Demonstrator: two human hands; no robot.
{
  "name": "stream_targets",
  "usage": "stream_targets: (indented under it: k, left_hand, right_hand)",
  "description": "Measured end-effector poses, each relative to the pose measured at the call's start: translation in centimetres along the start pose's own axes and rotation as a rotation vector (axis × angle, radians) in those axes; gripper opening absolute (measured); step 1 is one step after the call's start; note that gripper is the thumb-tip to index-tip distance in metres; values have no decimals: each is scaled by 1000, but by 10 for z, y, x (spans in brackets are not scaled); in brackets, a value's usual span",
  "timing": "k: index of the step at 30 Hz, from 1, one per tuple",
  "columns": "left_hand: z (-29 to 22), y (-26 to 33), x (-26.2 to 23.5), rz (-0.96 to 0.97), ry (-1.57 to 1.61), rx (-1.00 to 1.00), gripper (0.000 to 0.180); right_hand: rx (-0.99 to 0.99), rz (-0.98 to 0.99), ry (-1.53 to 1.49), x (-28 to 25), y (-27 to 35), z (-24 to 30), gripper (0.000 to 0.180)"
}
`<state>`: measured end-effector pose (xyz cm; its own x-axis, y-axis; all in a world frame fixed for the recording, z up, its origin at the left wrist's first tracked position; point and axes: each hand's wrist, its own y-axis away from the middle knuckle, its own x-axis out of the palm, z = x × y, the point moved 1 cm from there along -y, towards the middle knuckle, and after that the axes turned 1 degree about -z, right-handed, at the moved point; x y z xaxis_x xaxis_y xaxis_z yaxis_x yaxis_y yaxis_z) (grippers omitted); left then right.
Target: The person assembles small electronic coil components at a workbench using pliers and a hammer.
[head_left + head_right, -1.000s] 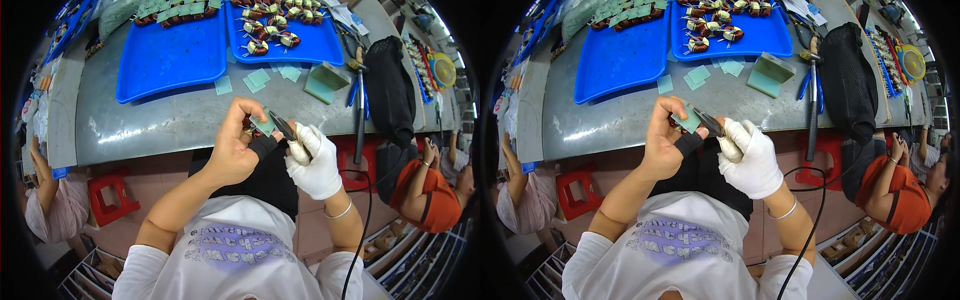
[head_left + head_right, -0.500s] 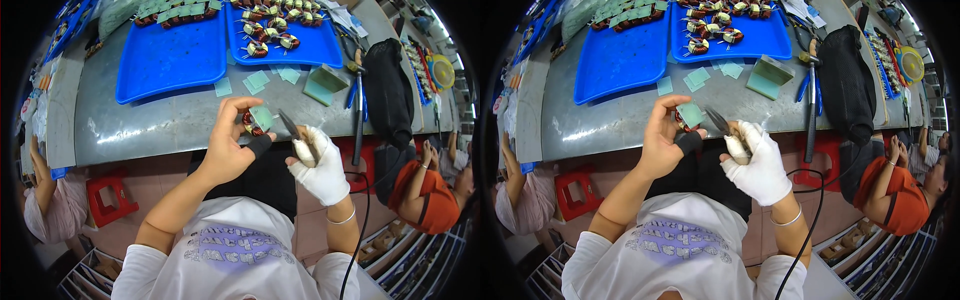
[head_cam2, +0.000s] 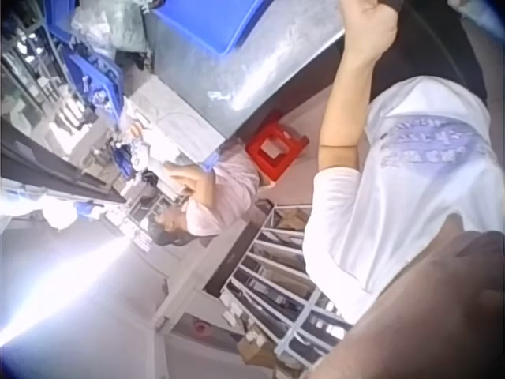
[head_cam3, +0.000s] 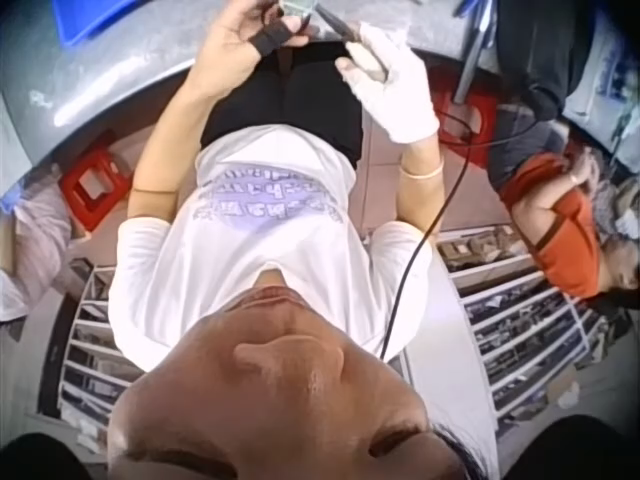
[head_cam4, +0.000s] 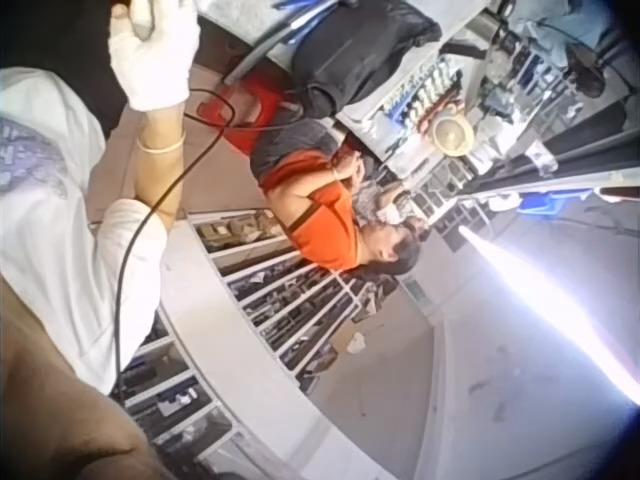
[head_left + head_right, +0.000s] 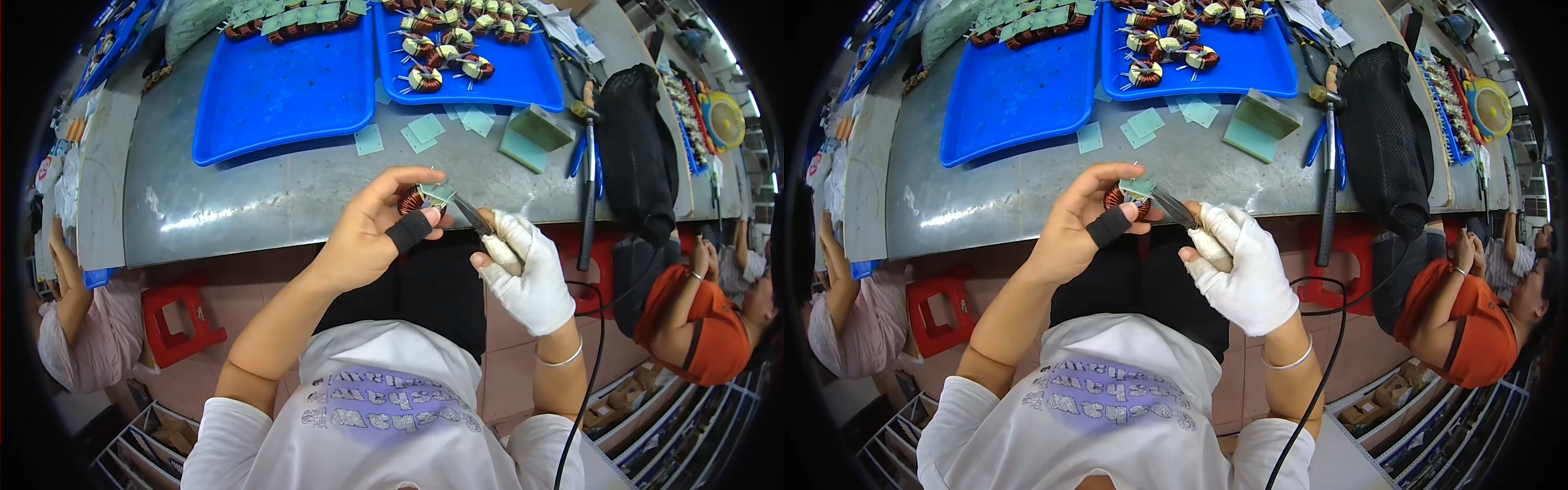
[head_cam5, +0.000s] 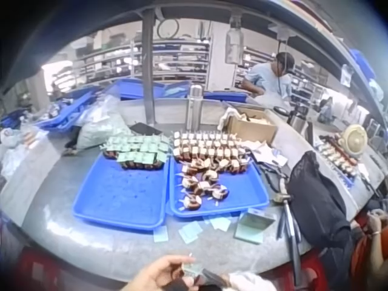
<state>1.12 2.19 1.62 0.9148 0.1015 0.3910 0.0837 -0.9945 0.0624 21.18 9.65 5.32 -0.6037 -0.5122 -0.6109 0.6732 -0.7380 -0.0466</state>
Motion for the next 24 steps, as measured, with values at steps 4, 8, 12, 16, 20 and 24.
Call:
stream_targets:
  k: [4,8,12,16,20,24]
  left_hand:
    - [-4,2,3,-3,-38,-8,35]
    - [-5,4,4,12,-120,12,34]
    - [-9,6,8,49,-124,-41,30]
    - [1,8,8,22,-80,18,26]
    - [16,6,6,67,-63,145,24]
    - [16,6,8,17,-98,119,24]
  right_hand:
    - [1,76,-12,-5,-2,7,43]
    - [-92,123,42,-10,-5,7,43]
    - [-124,126,7,-12,-6,2,45]
    - [48,231,-241,-7,-1,-11,41]
    - [397,389,-729,-4,0,-16,38]
    - [411,363,-590,-6,0,-9,39]
